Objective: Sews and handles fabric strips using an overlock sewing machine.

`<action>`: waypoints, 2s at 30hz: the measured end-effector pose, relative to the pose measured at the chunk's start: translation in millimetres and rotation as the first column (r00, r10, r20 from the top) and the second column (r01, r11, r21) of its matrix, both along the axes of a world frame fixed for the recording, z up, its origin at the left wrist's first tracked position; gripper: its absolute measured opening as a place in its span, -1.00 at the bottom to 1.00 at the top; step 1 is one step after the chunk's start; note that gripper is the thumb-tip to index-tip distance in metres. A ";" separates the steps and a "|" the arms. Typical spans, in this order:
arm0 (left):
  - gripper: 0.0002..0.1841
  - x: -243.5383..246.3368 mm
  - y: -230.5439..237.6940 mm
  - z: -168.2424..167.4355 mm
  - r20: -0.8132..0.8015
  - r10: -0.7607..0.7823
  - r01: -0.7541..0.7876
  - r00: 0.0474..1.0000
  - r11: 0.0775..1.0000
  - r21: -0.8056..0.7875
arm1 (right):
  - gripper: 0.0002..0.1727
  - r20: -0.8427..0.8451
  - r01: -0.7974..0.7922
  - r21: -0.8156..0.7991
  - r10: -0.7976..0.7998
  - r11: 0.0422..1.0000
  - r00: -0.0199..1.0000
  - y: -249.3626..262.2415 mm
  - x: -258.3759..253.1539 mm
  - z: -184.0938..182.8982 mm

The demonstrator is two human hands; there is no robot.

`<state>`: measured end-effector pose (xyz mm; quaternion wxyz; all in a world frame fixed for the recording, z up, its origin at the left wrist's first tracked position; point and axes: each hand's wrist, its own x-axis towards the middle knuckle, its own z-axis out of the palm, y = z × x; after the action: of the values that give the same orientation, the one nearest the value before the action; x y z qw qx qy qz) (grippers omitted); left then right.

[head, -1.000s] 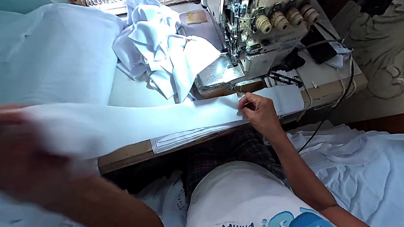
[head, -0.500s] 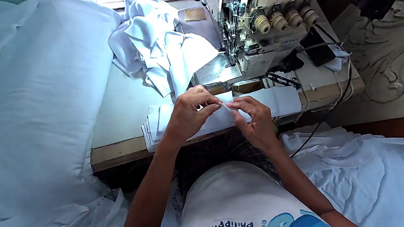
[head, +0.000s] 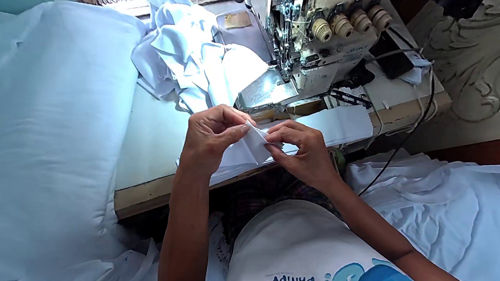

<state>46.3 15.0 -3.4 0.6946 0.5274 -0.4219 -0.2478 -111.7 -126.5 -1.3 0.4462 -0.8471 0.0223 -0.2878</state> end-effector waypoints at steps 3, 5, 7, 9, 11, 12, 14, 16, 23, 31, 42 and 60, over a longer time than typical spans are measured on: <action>-0.82 3.2 2.6 1.0 -0.046 0.008 -0.010 0.999 0.999 -0.048 | -0.92 -0.013 0.007 0.031 -0.006 0.999 1.000 -1.9 -4.3 -0.2; -0.84 4.3 2.6 1.1 -0.083 -0.004 -0.002 0.997 0.997 -0.078 | -0.94 -0.003 0.023 0.057 -0.023 0.998 1.000 -2.7 -6.9 0.0; -0.87 4.8 1.4 -0.2 -0.121 -0.021 0.009 0.992 0.995 -0.102 | -0.96 0.008 0.047 0.065 -0.047 0.997 0.999 -2.8 -9.0 1.6; -0.87 4.3 -0.8 -1.3 -0.150 -0.034 0.017 0.988 0.993 -0.115 | -0.98 0.029 0.067 0.061 -0.068 0.996 0.997 -2.4 -10.4 3.2; -0.85 3.5 -3.4 -1.0 -0.173 -0.037 0.016 0.984 0.992 -0.122 | -0.96 0.053 0.089 0.057 -0.092 0.994 0.994 -1.2 -10.3 4.6; -0.84 3.6 -4.7 -0.6 -0.177 -0.034 0.013 0.984 0.992 -0.123 | -0.95 0.061 0.100 0.056 -0.103 0.993 0.993 -0.4 -9.6 5.5; -0.81 4.5 -7.3 0.5 -0.169 -0.014 -0.007 0.985 0.993 -0.118 | -0.94 0.065 0.121 0.052 -0.124 0.991 0.990 1.6 -8.2 7.0; -0.78 5.2 -10.9 2.4 -0.158 0.016 -0.035 0.987 0.993 -0.116 | -0.93 0.059 0.144 0.037 -0.146 0.989 0.988 3.0 -6.5 8.6; -0.72 7.4 -49.0 13.7 0.079 0.335 -0.334 0.939 0.942 -0.020 | -0.89 0.045 0.267 -0.076 -0.265 0.961 0.963 -3.6 8.4 9.9; -0.79 20.4 -113.1 8.3 0.738 0.283 -0.565 0.612 0.810 0.158 | -0.94 0.047 0.453 -0.097 -0.451 0.886 0.891 -33.2 40.6 -10.6; -0.75 -32.3 -89.9 7.9 0.879 0.153 -0.638 0.451 0.744 0.198 | -0.88 -0.085 0.379 -0.016 -0.379 0.925 0.921 -24.6 3.6 -5.1; -0.70 -5.1 -98.8 14.7 0.900 0.060 -0.633 0.431 0.731 0.255 | -0.67 0.011 0.515 -0.321 -0.541 0.795 0.841 -34.7 37.0 -17.4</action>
<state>41.2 -83.8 11.3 0.2441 0.8356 -0.4842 0.0877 -74.6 -161.3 -18.8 0.2076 -0.8776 0.2302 -0.3657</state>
